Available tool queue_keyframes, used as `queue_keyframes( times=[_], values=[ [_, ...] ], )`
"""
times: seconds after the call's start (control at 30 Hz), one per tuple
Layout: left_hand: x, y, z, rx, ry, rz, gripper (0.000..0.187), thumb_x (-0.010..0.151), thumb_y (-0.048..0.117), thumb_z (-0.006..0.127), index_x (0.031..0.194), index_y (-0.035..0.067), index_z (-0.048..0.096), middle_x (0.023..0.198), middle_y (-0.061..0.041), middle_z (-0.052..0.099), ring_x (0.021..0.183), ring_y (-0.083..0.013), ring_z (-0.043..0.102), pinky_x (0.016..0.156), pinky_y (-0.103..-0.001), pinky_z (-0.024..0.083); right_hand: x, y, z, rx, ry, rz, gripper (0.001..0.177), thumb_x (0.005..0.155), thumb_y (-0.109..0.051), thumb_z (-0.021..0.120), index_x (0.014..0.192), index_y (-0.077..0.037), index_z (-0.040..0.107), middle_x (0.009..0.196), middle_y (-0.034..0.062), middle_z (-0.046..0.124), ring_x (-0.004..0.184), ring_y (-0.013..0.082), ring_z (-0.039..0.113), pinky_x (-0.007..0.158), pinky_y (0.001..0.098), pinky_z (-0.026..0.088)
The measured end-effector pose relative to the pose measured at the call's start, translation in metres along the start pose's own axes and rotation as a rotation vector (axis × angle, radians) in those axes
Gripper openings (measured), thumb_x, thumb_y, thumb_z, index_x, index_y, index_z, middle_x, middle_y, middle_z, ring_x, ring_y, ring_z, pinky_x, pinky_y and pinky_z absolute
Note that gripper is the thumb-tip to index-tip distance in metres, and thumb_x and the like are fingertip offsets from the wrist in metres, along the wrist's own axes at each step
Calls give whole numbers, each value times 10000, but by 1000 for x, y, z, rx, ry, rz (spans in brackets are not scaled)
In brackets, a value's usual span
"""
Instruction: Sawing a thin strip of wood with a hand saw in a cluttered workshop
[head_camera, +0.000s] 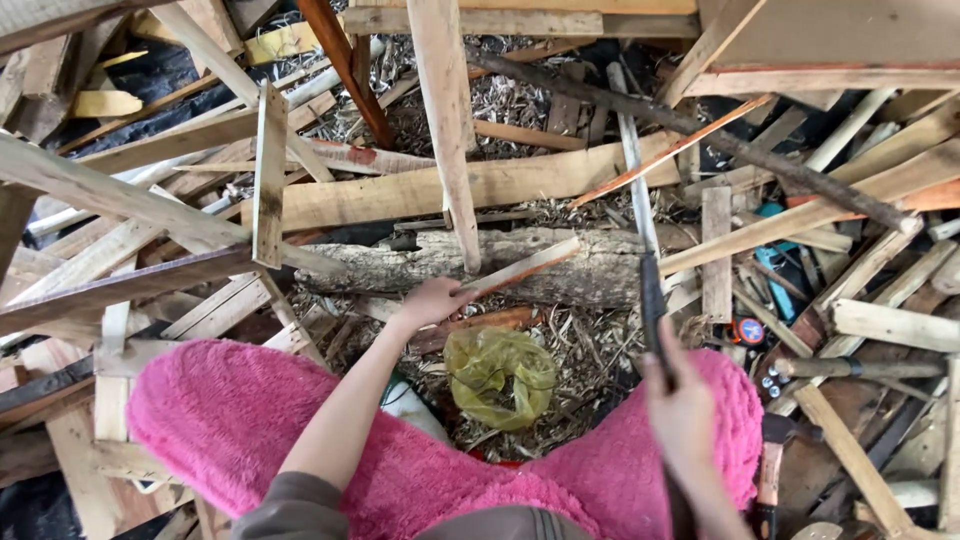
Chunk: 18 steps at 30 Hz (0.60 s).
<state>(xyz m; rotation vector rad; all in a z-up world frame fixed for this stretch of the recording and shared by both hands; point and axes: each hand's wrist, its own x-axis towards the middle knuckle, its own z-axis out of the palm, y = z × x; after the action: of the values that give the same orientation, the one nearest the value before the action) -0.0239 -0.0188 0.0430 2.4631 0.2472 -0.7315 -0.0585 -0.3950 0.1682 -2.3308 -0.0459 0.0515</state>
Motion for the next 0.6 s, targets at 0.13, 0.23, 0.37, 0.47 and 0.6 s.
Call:
queue_keyframes(
  times=[0.13, 0.23, 0.37, 0.47, 0.6],
  values=[
    [-49, 63, -48, -611, -122, 37, 909, 903, 716, 235, 1118, -45, 682, 813, -94, 718, 529, -149, 606, 510, -278, 567, -17, 83, 65, -611, -183, 29, 864, 1020, -158, 563, 1666, -381, 34, 916, 175, 593, 386, 149, 449, 311, 250, 467],
    [-94, 99, -76, -1008, -277, 220, 1050, 860, 766, 96, 1413, 32, 603, 785, -108, 711, 514, -101, 618, 486, -203, 569, -20, 99, 76, -781, -201, -47, 805, 931, -307, 601, 1653, -315, 244, 1005, 165, 548, 729, 289, 614, 713, 428, 543],
    [-123, 113, -84, -1588, -719, 503, 438, 1144, 262, 408, 1502, 18, 475, 942, -95, 708, 771, -131, 647, 686, -227, 563, -2, 56, 59, -347, -62, -198, 653, 879, -324, 666, 1489, -135, 526, 1365, 305, 470, 1141, 450, 537, 984, 567, 435],
    [-130, 122, -78, -1615, -901, 728, 537, 1103, 194, 533, 1576, -2, 370, 1096, -118, 686, 943, -190, 673, 859, -308, 591, 7, 19, 44, -117, -87, -236, 550, 890, -181, 682, 1420, -67, 586, 1322, 266, 539, 1138, 393, 589, 967, 450, 520],
    [-121, 128, -69, -1631, -773, 703, 379, 937, -37, 719, 1265, -23, 530, 1017, -151, 697, 904, -252, 742, 876, -374, 663, 18, 24, 57, -288, -4, -275, 623, 846, -155, 719, 1424, 9, 556, 1328, 300, 508, 1234, 437, 504, 1037, 523, 451]
  ],
)
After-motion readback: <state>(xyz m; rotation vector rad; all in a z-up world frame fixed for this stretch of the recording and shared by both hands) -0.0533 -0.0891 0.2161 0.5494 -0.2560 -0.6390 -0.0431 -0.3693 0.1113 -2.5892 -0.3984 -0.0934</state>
